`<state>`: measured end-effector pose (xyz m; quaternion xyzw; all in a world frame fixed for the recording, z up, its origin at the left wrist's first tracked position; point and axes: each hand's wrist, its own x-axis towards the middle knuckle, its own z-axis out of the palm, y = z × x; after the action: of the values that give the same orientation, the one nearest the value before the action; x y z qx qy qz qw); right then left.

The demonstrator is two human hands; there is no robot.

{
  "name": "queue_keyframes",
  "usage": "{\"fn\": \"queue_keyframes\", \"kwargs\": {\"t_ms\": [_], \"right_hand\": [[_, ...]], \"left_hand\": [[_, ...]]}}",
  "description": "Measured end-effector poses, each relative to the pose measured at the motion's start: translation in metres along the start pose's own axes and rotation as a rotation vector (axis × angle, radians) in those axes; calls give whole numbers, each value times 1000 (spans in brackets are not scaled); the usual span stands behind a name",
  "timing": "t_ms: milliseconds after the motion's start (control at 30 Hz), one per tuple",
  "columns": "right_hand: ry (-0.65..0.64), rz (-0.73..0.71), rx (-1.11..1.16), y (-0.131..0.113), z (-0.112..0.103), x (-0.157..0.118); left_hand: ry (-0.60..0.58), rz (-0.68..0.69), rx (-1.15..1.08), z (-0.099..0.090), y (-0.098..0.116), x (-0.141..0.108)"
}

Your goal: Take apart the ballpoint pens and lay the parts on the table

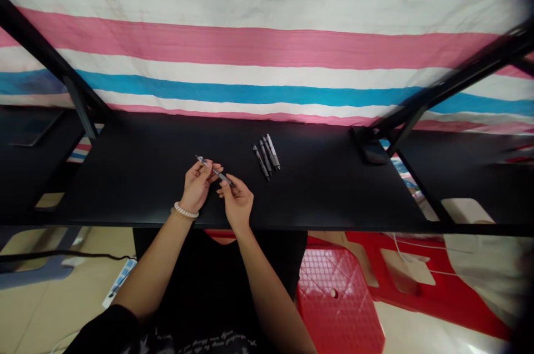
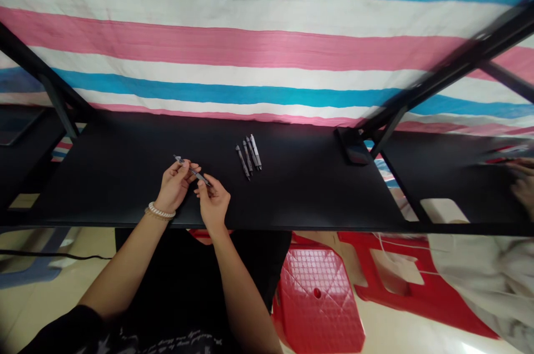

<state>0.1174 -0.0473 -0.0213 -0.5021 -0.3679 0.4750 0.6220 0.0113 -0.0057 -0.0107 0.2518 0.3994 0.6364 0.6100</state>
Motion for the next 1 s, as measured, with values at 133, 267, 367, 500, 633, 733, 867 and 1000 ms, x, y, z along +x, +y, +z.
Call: {"fn": "queue_keyframes", "kwargs": {"t_ms": [133,267,367,500,633,733,867,1000], "right_hand": [[-62,11,-58,0,-1,0],[-48,-41,-45,1,-1,1],[-69,-32,-31,3,-2,1],[-84,-23,-41,4,-2,1],[-96,-23,-40,6,-3,1],[-115,15,-65,7,-4,1],[-132,10,-96,8,-4,1],[-138,-89,-179,4,-2,1]], "left_hand": [[-21,-8,26,0,0,0],[-7,-7,13,0,0,-1],[1,4,8,1,0,-1],[-7,-1,7,1,0,-1],[-22,11,14,-1,1,-1],[-46,10,22,-2,1,-2],[-67,1,-7,1,4,-3],[-58,-32,-176,5,10,-4]]}}
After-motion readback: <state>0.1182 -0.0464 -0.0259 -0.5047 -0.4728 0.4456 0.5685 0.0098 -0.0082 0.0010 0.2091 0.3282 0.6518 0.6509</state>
